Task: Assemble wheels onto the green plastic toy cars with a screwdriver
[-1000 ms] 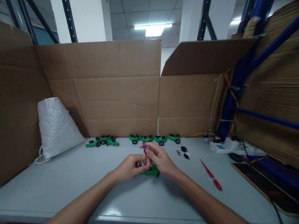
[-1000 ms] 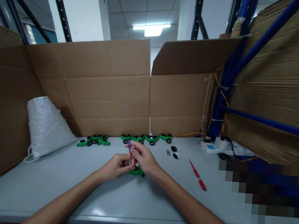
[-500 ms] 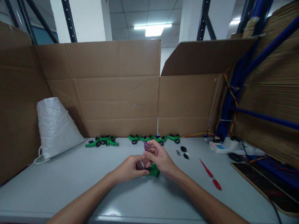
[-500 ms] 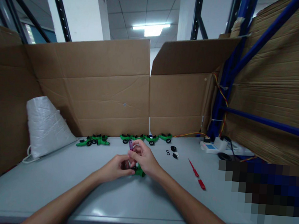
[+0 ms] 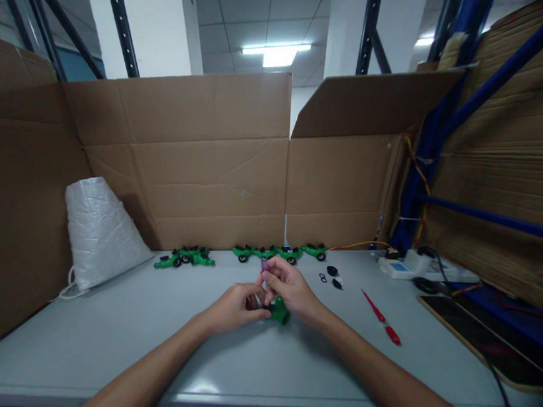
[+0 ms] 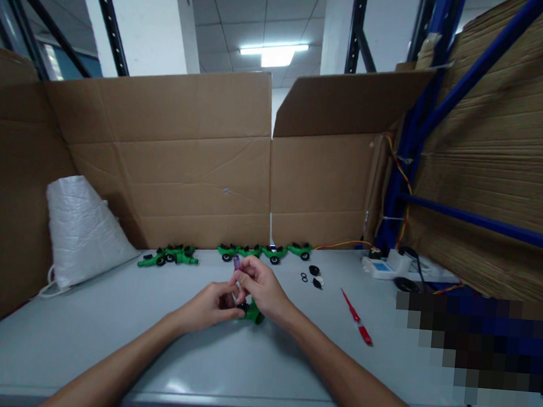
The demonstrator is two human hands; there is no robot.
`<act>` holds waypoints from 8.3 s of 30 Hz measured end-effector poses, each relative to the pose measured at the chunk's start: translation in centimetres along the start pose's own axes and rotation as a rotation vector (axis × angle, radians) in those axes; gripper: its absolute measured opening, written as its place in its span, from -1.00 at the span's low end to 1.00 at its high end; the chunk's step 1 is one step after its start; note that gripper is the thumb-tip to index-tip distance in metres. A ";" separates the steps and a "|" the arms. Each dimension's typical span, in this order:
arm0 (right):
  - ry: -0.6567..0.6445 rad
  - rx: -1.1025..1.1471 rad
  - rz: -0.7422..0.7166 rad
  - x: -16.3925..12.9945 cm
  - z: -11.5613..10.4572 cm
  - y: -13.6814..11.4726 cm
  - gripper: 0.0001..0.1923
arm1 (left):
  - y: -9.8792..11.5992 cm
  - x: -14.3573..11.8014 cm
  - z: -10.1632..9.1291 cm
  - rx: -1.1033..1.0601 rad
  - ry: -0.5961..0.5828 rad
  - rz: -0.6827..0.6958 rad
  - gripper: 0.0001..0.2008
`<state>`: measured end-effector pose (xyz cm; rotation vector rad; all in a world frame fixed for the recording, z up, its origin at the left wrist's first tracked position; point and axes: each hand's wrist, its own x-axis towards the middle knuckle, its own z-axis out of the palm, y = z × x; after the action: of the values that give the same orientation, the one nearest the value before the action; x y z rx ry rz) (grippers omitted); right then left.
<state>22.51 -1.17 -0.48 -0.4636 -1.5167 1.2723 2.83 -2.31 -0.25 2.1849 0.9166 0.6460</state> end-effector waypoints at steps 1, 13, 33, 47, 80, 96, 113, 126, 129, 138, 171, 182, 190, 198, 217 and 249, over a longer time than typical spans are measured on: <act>-0.001 0.002 0.002 0.0 0.1 -0.1 -0.60 | -0.1 0.0 0.0 -0.004 0.002 0.000 -0.74; 0.027 -0.031 0.029 -0.2 0.5 0.1 -0.51 | -0.4 0.1 0.1 -0.019 0.012 0.003 -0.75; 0.058 -0.034 -0.018 -0.3 0.3 -0.9 -0.59 | -0.1 0.1 0.0 0.026 -0.016 -0.001 -0.71; 0.178 -0.565 -0.129 -0.6 -1.1 -1.2 -0.74 | -0.1 -0.1 -0.5 0.175 -0.019 0.073 -0.50; -0.040 -0.650 -0.106 -0.9 -1.5 -0.4 -0.89 | -1.4 1.7 -0.5 -0.447 0.357 0.049 -0.48; 0.031 -0.383 -0.036 -0.6 -1.1 0.7 -0.75 | 0.0 1.4 -0.3 -0.414 0.502 0.007 -0.49; -0.048 -0.616 -0.040 -1.6 -0.6 0.4 -0.82 | 0.1 1.5 -0.5 -0.493 0.491 -0.080 -0.40; -0.056 -0.635 -0.040 -1.6 -0.3 0.1 -0.76 | 0.0 1.7 0.0 -0.607 0.514 -0.108 -0.45; -0.024 -0.552 -0.007 -1.4 0.0 0.6 -0.71 | -0.4 1.8 0.3 -0.712 0.483 -0.156 -0.45; -0.013 -0.697 -0.093 -1.5 -0.1 0.0 -0.80 | -1.5 1.5 0.0 -1.076 0.264 -0.406 -0.60; 0.034 -0.482 0.004 -0.8 -0.2 -0.1 -0.61 | 1.1 1.2 -0.2 -0.406 0.520 0.027 -0.50; 0.013 -0.063 0.463 -0.8 0.0 -1.4 -0.46 | 0.3 1.1 -0.5 -0.312 0.539 0.052 -0.61; -0.056 0.107 0.528 -0.8 -0.1 -0.8 -0.47 | 1.7 0.7 -0.6 -0.284 0.545 0.061 -0.70; -0.067 -0.014 0.398 -1.1 0.4 -1.1 -0.44 | 1.4 1.0 -1.0 -0.355 0.521 0.051 -0.59; 0.000 -0.108 0.300 -1.1 0.2 -1.1 -0.42 | 1.8 0.8 -1.5 -0.475 0.402 0.012 -0.52; -0.146 -0.668 -0.041 -1.2 -0.7 -1.1 -0.74 | -0.5 1.0 -0.6 -0.906 0.212 -0.186 -0.52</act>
<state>23.86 -2.21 -0.14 -0.7708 -2.0597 0.7514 2.89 -1.03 0.01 1.2301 0.7133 0.9747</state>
